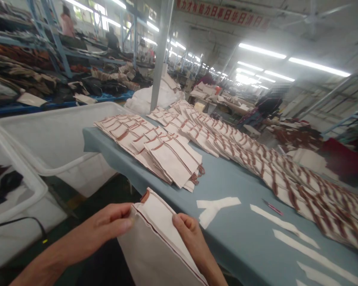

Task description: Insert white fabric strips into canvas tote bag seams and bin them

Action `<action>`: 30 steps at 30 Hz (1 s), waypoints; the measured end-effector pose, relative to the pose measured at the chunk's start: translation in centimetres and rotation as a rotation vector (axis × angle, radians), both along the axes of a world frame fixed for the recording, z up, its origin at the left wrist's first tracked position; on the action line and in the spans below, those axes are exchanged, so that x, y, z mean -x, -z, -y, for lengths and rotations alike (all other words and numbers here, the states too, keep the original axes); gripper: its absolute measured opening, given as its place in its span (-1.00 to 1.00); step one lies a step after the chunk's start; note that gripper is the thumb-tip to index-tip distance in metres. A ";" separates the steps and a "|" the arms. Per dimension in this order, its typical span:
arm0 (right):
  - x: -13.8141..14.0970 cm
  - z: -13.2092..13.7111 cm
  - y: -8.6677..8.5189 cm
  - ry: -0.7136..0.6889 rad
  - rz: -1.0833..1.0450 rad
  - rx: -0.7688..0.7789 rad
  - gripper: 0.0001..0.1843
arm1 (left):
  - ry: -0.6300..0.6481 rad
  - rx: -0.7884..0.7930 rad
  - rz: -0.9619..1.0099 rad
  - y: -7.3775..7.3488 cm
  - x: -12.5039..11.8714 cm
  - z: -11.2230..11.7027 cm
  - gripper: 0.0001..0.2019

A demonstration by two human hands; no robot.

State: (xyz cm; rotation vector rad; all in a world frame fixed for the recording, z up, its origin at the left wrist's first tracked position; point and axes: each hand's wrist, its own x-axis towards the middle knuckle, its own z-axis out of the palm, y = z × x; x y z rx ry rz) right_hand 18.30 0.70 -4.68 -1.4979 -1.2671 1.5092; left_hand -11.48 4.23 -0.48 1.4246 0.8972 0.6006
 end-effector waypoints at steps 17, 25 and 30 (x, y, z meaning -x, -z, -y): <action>-2.8 -1.9 -4.2 -0.209 0.050 -0.237 -0.21 | 0.106 0.363 0.178 -4.2 -5.0 -4.5 -0.29; -0.6 -0.1 -5.8 -0.096 0.048 -0.420 -0.62 | 0.143 -0.100 -0.062 -5.0 -5.5 -1.9 -0.65; 1.7 2.0 -6.1 -0.096 0.095 -0.585 -0.74 | 0.071 -0.161 -0.114 -3.8 -4.9 0.3 -0.63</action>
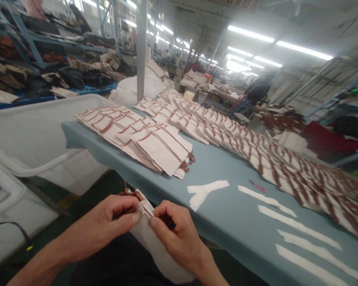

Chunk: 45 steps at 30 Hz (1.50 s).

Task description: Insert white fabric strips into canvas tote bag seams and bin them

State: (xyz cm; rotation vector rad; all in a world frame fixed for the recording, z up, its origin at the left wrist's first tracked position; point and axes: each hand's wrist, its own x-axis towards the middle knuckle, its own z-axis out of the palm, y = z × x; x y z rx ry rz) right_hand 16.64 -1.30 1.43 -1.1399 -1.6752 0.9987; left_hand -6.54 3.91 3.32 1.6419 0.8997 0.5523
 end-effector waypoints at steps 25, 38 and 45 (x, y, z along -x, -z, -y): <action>1.1 5.2 2.9 -0.110 -0.309 0.650 -0.21 | -0.066 0.151 -0.137 3.1 0.0 7.6 -0.67; 1.0 4.3 1.8 0.040 0.065 0.287 -0.53 | -0.224 0.154 -0.149 2.2 -0.3 7.4 -0.58; 1.3 5.0 1.0 0.090 0.372 -0.124 -0.69 | -0.200 0.131 -0.020 4.3 -0.2 6.7 -0.64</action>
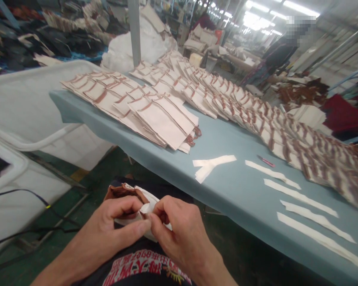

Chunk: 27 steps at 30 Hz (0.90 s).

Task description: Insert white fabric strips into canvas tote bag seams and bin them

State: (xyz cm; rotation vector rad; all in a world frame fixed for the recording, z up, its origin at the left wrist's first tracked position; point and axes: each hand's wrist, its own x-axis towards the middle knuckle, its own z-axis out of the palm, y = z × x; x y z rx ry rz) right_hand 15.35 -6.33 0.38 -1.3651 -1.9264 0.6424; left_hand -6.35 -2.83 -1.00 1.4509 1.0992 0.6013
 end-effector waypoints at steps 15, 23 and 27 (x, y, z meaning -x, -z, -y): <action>1.7 1.1 2.8 0.222 -0.140 0.174 -0.75 | -0.193 -0.038 -0.045 0.9 -1.2 1.4 -0.55; 1.9 1.2 3.3 0.174 -0.382 0.535 -0.83 | -0.298 0.009 0.015 3.2 -1.8 1.3 -0.44; 1.7 2.2 4.1 0.192 -0.496 0.650 -0.90 | -0.375 0.161 0.023 4.9 -1.8 2.3 -0.38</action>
